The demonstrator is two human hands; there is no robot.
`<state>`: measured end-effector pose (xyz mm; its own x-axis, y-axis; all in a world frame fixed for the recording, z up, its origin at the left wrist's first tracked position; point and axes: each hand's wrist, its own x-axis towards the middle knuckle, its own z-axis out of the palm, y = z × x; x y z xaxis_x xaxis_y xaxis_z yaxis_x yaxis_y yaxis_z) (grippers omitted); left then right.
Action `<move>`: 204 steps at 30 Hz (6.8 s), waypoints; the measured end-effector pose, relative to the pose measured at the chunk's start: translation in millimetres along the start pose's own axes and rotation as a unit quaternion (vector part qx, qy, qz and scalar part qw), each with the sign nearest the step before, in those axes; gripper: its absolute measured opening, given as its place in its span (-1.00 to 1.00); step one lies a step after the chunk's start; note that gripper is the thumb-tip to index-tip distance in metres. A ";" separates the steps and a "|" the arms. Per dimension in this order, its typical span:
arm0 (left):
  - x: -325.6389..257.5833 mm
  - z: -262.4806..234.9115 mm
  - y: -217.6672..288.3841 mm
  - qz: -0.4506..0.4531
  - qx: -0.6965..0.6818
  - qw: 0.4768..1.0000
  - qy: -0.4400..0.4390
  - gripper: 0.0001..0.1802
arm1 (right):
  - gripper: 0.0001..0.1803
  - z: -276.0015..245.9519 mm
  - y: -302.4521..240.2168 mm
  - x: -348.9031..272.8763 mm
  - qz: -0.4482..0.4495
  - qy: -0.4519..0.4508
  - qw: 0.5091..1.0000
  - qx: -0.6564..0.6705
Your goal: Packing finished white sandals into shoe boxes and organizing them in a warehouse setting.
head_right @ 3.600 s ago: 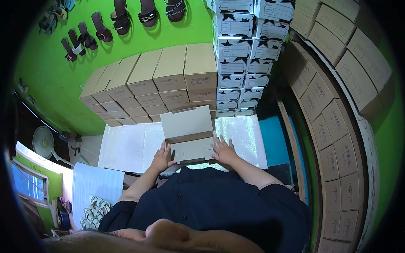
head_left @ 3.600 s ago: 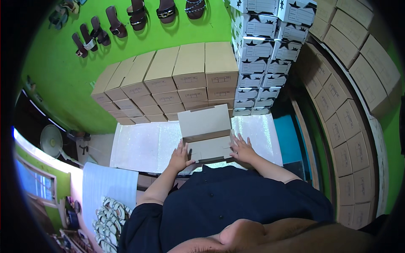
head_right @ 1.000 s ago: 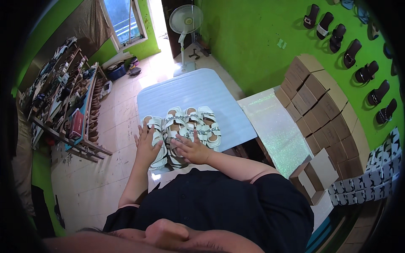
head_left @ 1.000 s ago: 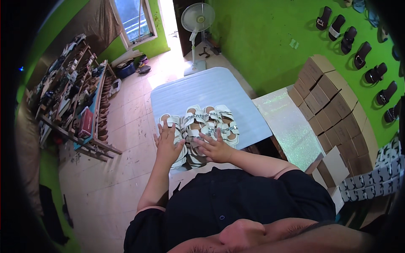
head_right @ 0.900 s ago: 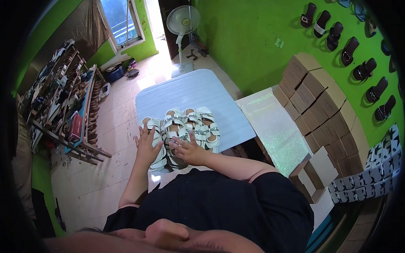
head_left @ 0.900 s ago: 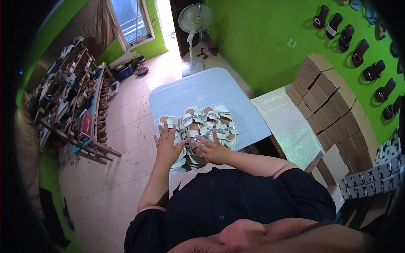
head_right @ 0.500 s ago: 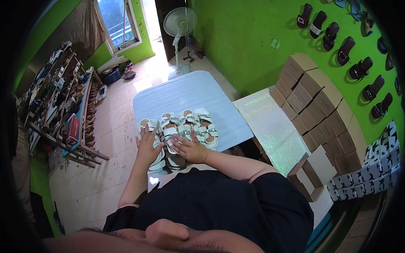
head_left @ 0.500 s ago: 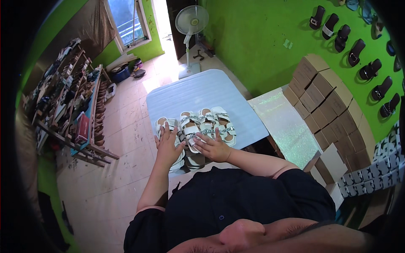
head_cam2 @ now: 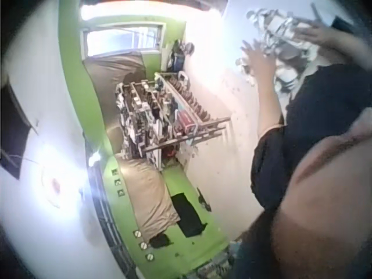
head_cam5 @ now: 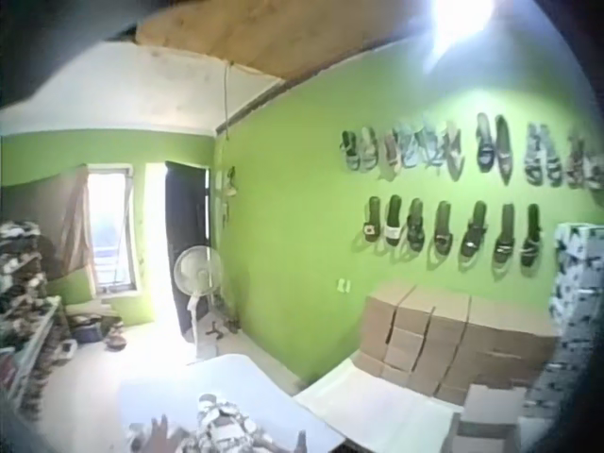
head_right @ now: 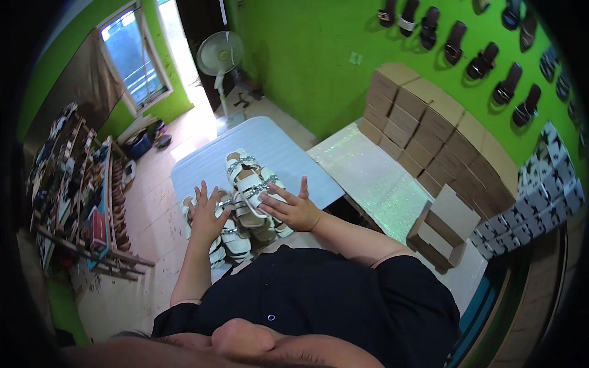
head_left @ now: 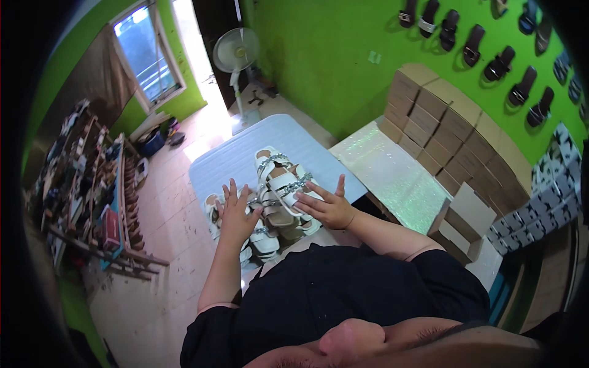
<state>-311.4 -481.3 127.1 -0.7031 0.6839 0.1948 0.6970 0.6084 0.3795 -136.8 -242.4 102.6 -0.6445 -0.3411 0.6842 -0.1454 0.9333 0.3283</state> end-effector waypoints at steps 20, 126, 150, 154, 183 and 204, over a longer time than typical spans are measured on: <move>29.9 158.0 338.5 0.302 -0.021 0.939 -0.164 -0.17 | -0.56 -294.6 88.7 -365.1 0.249 -0.141 0.915 -0.284; 29.0 394.0 466.0 0.513 -0.031 0.787 -0.342 0.03 | 0.21 -303.2 44.6 -535.4 0.725 -0.291 0.622 0.054; 23.3 403.1 470.6 0.487 0.018 0.814 -0.315 -0.22 | -0.12 -278.0 137.1 -562.0 0.876 0.264 0.304 0.267; 21.7 399.8 473.8 0.488 0.034 0.819 -0.301 -0.22 | -0.14 -276.8 138.3 -574.7 0.792 0.336 0.344 0.376; 10.3 363.6 526.2 0.592 0.069 0.774 -0.215 0.22 | -0.26 -253.3 61.3 -557.4 0.764 0.317 0.370 0.423; 37.4 412.7 486.7 0.573 0.031 0.774 -0.266 0.13 | 0.18 -280.2 49.9 -536.3 0.786 -0.241 0.564 -0.074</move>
<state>59.8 6.6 -54.1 0.5292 0.8478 -0.0337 0.8369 -0.5150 0.1856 411.9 -44.3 -65.6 -0.0242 0.9989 -0.0396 0.9319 0.0082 -0.3625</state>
